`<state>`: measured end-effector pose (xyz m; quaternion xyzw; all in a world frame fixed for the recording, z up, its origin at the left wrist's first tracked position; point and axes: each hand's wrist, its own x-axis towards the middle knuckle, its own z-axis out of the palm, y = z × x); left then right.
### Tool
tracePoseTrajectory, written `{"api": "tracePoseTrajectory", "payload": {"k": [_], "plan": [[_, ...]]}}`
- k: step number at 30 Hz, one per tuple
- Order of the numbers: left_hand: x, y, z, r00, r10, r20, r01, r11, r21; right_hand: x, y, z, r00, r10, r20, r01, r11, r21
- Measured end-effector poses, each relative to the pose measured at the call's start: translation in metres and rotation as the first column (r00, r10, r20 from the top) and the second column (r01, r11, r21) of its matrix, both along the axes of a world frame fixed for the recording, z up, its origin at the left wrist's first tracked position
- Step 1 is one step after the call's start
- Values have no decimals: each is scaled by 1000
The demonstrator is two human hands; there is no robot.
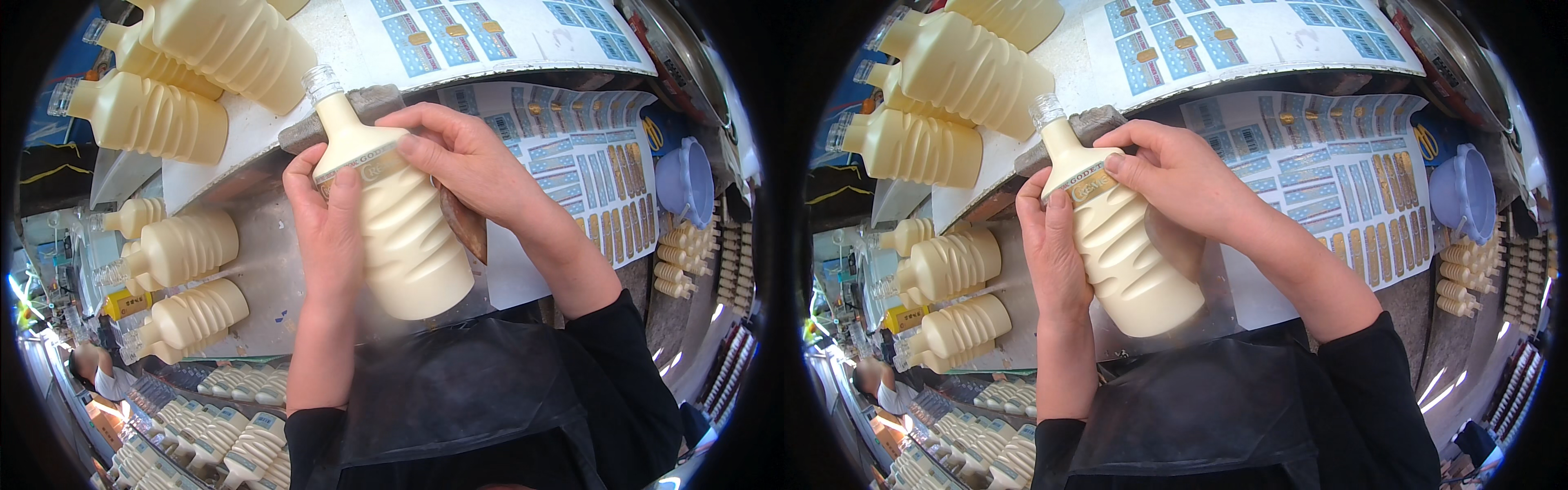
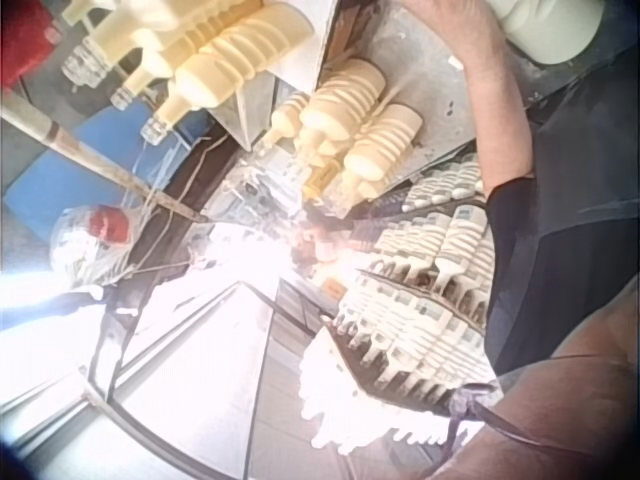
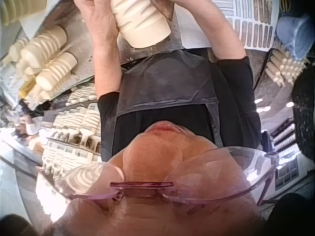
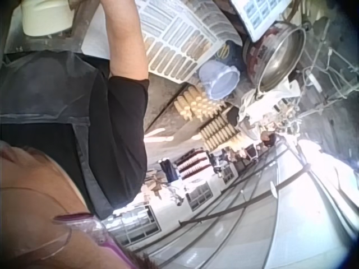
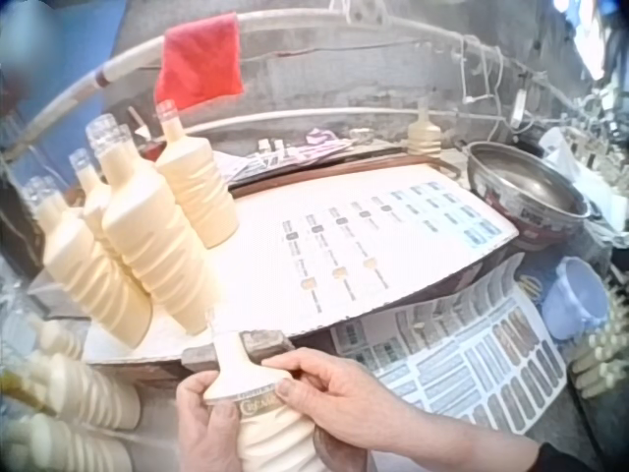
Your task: The person applies rectangular labels to the neck and body of cream-colored plastic bottles. They peel each label from a sheet, wrap it around the bottle, and smooth it down by hand. Finished bottles are placed on a nearby tray.
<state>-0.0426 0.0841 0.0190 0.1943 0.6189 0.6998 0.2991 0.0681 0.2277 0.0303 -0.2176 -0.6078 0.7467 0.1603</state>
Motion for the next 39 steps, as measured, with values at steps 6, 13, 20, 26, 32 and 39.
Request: {"api": "tracePoseTrajectory", "payload": {"k": [6, 13, 20, 26, 32, 39], "plan": [[-1, 1, 1, 1000, -6, -6, 6, 1000, -16, 0, 0, 1, 1000, -4, 2, 4, 1000, 12], [0, 1, 4, 999, -23, 43, 23, 1000, 8, 2, 2, 0, 1000, -12, 8, 11, 999, 51], [-2, 1, 3, 999, -21, 30, 22, 1000, -19, -1, -1, 5, 982, -57, 180, 5, 960, 278], [-3, 1, 0, 999, -39, 24, 39, 999, 1, -5, -3, -4, 988, -126, 89, 98, 957, 272], [-5, 0, -1, 999, -38, -10, 38, 999, -10, -3, -11, 21, 953, -162, 256, -20, 811, 585], [-6, 0, -5, 999, -36, -28, 36, 999, -3, 3, 3, 1, 991, 0, 132, -34, 966, 257]]}}
